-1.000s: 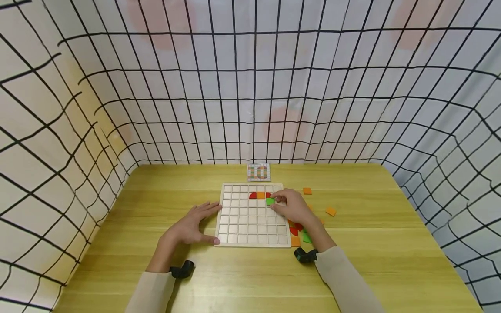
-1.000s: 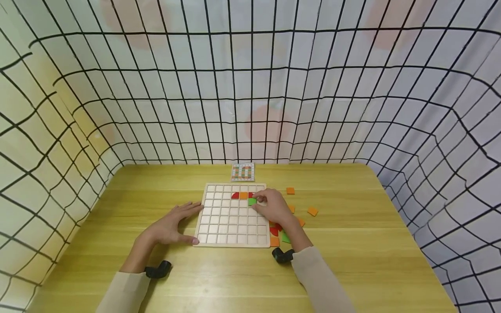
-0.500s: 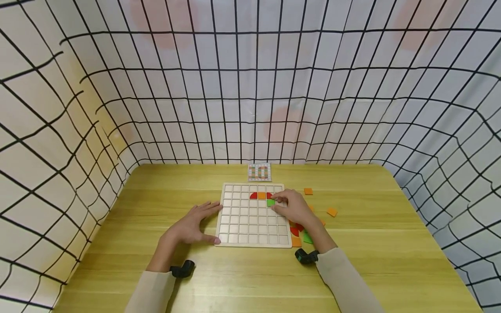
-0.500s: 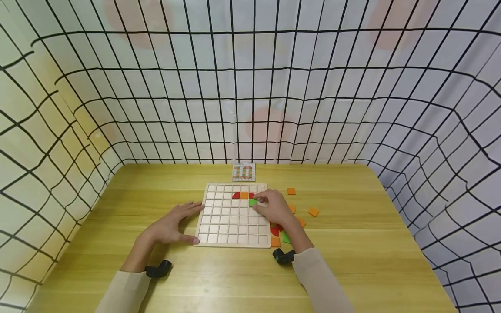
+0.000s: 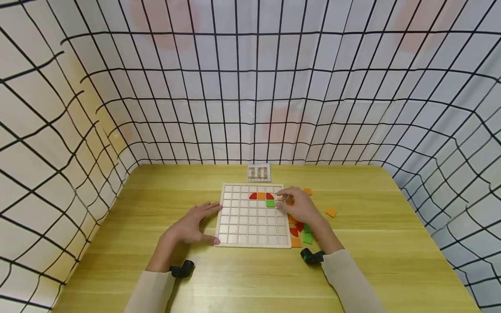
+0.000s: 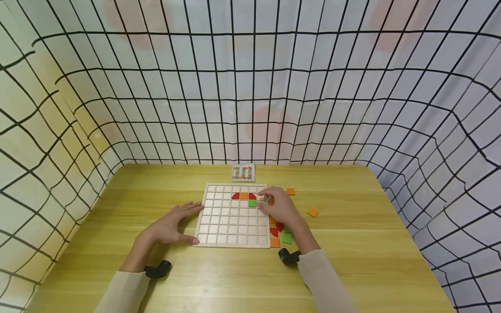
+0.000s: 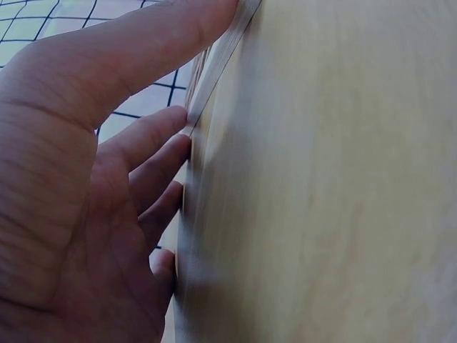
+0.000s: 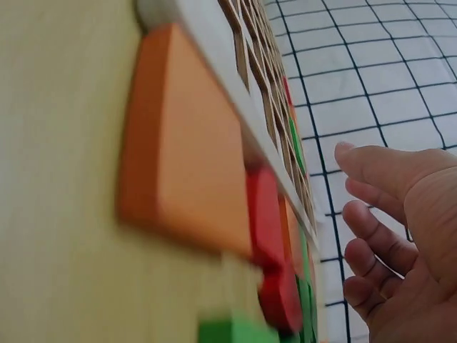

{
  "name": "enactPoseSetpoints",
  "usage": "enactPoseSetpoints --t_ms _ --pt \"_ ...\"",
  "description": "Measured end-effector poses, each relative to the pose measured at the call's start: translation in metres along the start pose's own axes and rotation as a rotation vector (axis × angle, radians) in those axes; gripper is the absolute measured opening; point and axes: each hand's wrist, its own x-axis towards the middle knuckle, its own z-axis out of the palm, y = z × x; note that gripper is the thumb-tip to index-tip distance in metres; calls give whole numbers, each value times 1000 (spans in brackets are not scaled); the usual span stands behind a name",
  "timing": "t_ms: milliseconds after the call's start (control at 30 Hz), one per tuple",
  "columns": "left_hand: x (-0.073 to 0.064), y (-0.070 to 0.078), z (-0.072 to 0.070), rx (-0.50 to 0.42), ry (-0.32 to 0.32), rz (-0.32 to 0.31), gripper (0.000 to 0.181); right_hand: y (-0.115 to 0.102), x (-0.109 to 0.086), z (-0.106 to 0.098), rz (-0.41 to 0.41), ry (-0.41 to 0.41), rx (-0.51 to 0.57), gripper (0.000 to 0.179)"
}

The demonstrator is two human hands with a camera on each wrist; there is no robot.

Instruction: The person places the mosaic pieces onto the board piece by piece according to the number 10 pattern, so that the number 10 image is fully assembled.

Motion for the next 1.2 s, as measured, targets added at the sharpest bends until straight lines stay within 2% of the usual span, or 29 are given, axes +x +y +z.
enactPoseSetpoints --t_ms 167,367,667,900,1200 --pt "2 0 1 -8 5 19 104 7 -11 -13 8 23 -63 36" --pt "2 -2 6 -7 -4 10 104 17 -29 -27 5 18 -117 37" --pt "3 -3 2 13 2 10 105 36 -47 -48 -29 15 -170 34" --pt "3 -4 2 17 -10 6 106 53 -60 -56 -63 10 -194 25" --pt "1 -4 2 17 0 7 106 63 -70 -62 -33 -2 -200 24"
